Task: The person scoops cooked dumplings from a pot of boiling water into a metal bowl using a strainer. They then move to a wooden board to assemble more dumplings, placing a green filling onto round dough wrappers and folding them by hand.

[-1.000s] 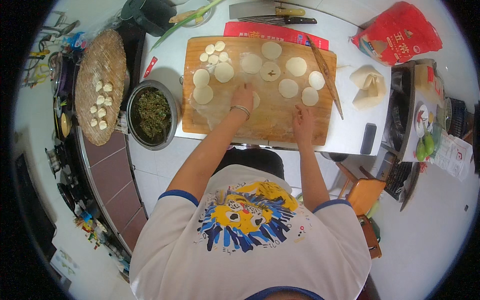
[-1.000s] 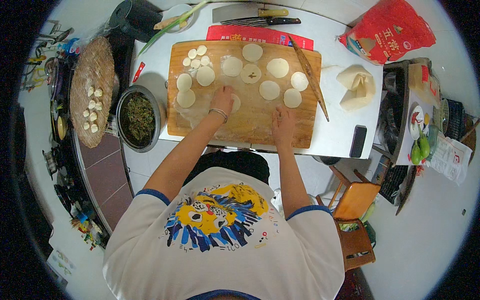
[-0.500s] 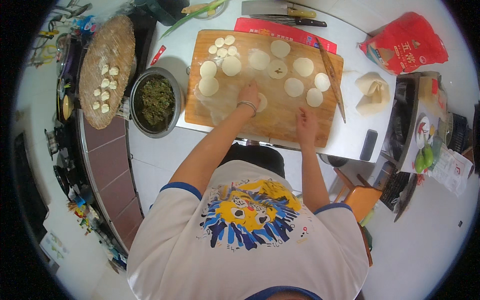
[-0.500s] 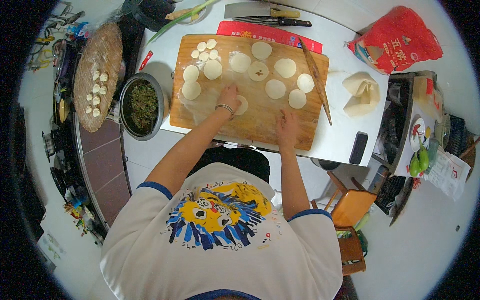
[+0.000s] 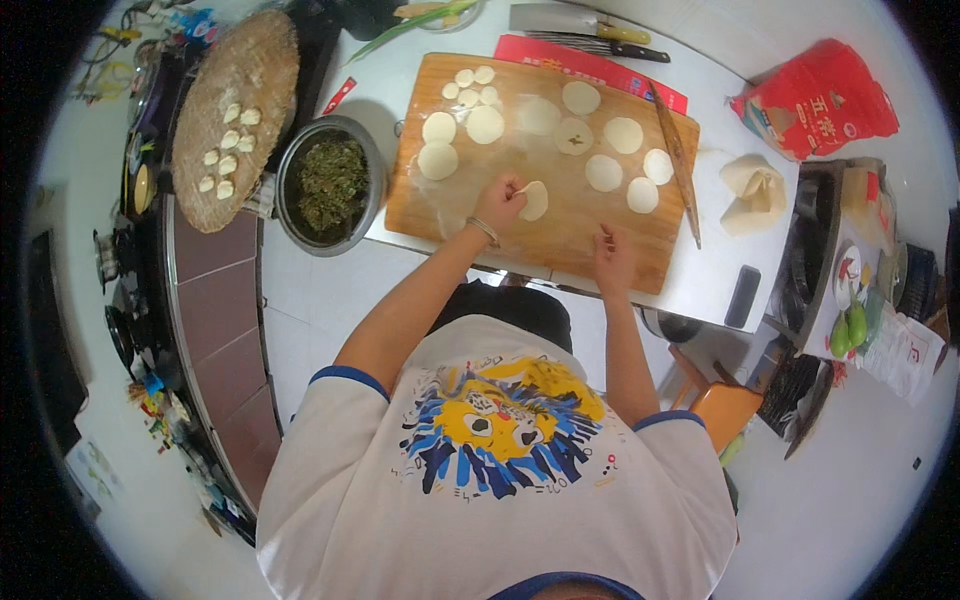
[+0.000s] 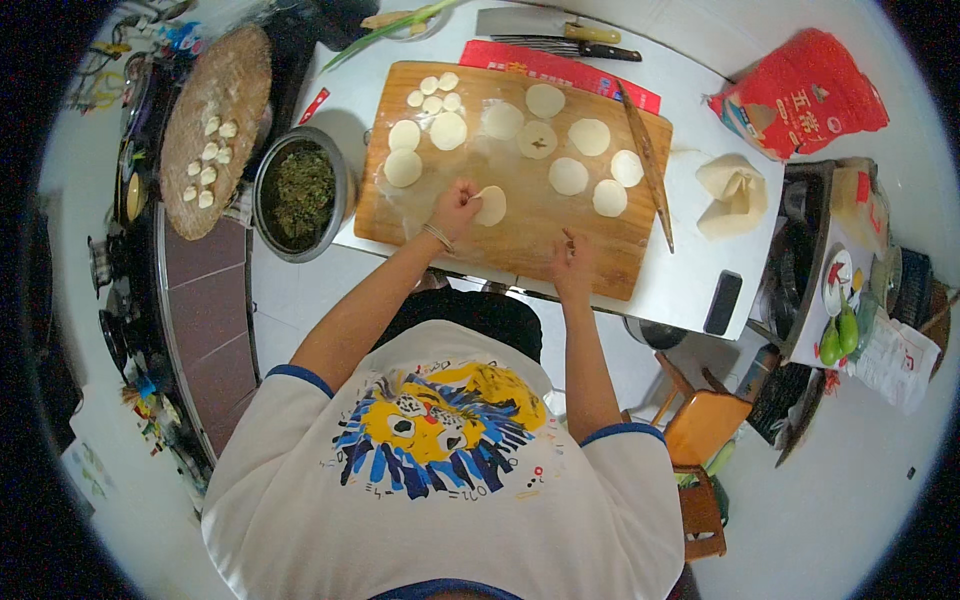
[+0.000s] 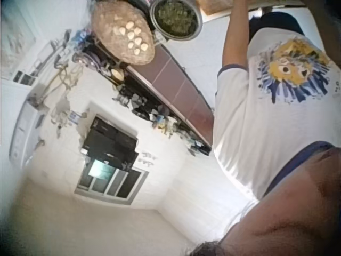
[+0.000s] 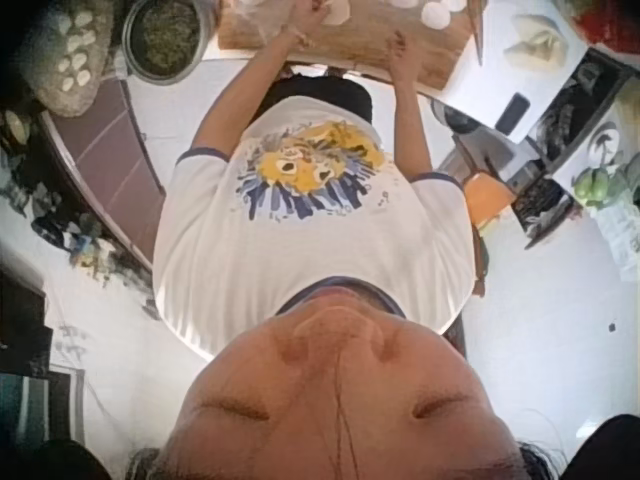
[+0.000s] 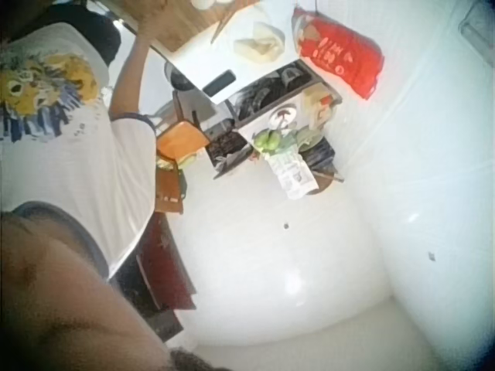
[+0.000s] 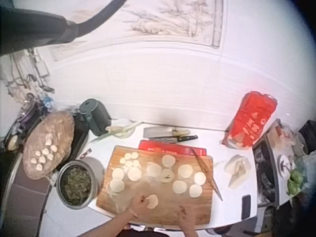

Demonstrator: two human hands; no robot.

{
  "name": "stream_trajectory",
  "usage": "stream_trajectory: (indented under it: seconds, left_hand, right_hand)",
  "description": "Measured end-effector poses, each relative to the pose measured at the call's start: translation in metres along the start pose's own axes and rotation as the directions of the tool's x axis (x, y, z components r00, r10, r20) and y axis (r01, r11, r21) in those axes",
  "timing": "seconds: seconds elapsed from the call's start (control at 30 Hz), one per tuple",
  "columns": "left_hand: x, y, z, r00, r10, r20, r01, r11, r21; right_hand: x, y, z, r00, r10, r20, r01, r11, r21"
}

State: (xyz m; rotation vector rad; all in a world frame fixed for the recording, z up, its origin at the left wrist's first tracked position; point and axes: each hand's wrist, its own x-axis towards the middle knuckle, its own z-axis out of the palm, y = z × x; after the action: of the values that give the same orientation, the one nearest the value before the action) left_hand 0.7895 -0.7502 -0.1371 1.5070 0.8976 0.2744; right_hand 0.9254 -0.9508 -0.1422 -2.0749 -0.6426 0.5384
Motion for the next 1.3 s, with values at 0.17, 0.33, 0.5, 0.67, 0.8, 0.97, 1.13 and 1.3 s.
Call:
stream_trajectory:
  seconds: [0.17, 0.33, 0.5, 0.67, 0.8, 0.97, 1.13, 1.3]
  left_hand:
    - [-0.052, 0.063, -0.063, 0.952, -0.306, -0.029, 0.188, 0.654, -0.733]
    - [-0.1, 0.058, -0.172, 0.973, -0.212, 0.085, 0.155, 0.337, -0.929]
    - [-0.142, 0.023, -0.27, 0.942, -0.326, -0.075, 0.045, 0.347, -0.937]
    - [-0.169, -0.018, -0.346, 0.947, -0.316, -0.046, 0.065, 0.33, -0.942]
    - [-0.179, -0.044, -0.385, 0.955, -0.297, -0.01, 0.103, 0.363, -0.926]
    - [-0.184, -0.069, -0.408, 0.952, -0.302, 0.048, 0.156, 0.345, -0.926]
    - [-0.177, -0.085, -0.413, 0.957, -0.27, 0.108, 0.193, 0.312, -0.93]
    - [-0.172, -0.092, -0.406, 0.951, -0.293, 0.102, 0.2, 0.328, -0.923]
  right_hand:
    - [-0.002, -0.048, 0.024, 0.986, -0.138, 0.089, 0.147, 0.984, -0.1]
    - [-0.01, -0.151, 0.095, 0.889, -0.38, 0.256, 0.411, 0.908, -0.079]
    - [-0.036, -0.247, 0.196, 0.731, -0.396, 0.556, 0.557, 0.817, -0.151]
    - [-0.063, -0.293, 0.291, 0.671, -0.277, 0.687, 0.682, 0.593, -0.427]
    - [-0.065, -0.294, 0.335, 0.708, -0.141, 0.692, 0.67, 0.444, -0.595]
    - [-0.058, -0.291, 0.35, 0.756, -0.169, 0.632, 0.646, 0.342, -0.682]
    - [-0.039, -0.271, 0.351, 0.774, -0.236, 0.587, 0.622, 0.451, -0.64]
    - [-0.04, -0.292, 0.333, 0.735, -0.323, 0.596, 0.677, 0.394, -0.621]
